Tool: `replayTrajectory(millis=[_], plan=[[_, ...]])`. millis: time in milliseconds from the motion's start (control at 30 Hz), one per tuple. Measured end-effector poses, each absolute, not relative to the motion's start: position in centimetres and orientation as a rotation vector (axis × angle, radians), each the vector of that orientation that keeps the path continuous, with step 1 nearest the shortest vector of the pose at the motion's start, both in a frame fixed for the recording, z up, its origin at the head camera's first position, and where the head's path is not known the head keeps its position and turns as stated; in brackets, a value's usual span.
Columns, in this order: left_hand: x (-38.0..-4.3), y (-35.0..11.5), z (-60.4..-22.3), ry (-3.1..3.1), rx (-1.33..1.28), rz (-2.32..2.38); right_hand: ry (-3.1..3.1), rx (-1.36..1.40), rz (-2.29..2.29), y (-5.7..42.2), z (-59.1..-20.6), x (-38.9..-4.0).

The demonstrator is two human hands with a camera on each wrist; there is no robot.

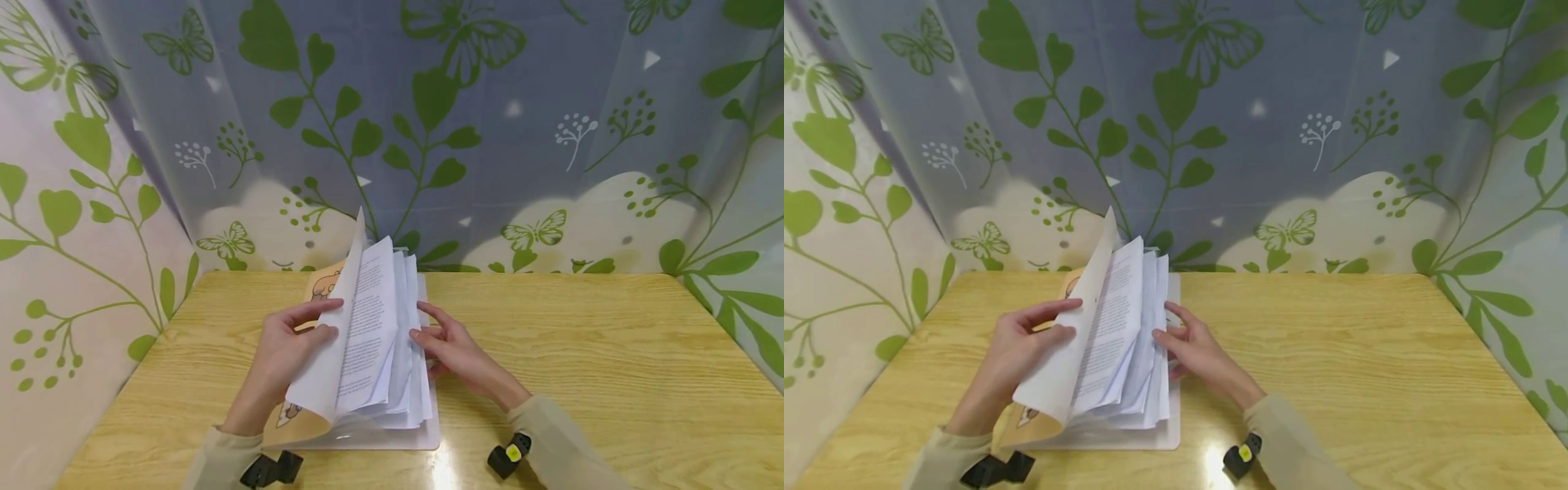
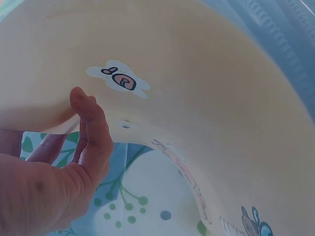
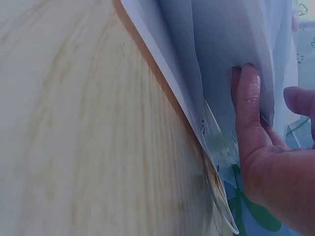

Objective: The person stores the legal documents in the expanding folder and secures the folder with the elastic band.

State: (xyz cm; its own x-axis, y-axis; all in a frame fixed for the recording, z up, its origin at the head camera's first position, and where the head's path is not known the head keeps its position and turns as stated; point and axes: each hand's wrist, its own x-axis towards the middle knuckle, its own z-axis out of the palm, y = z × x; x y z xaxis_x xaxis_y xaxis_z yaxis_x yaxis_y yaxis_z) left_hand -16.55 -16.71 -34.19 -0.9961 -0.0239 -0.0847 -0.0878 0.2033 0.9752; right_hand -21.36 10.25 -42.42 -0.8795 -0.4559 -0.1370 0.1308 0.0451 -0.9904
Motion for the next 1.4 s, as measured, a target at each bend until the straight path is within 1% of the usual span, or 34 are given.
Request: replayTrajectory(millis=[700,1033,1400], plan=[[-16.8,-16.4,-34.6,2.372,-0.139,1.983,1.874,-0.354,-1.871,9.5,-42.5,-21.5],[-17.0,-15.6,-35.3,2.344,-0.171,2.004,1.922,-0.271,-1.802,10.7,-42.3,-21.4],[-17.1,-14.7,-36.2,2.278,-0.162,2.016,2.036,-0.251,-1.722,12.8,-42.0,-21.5]])
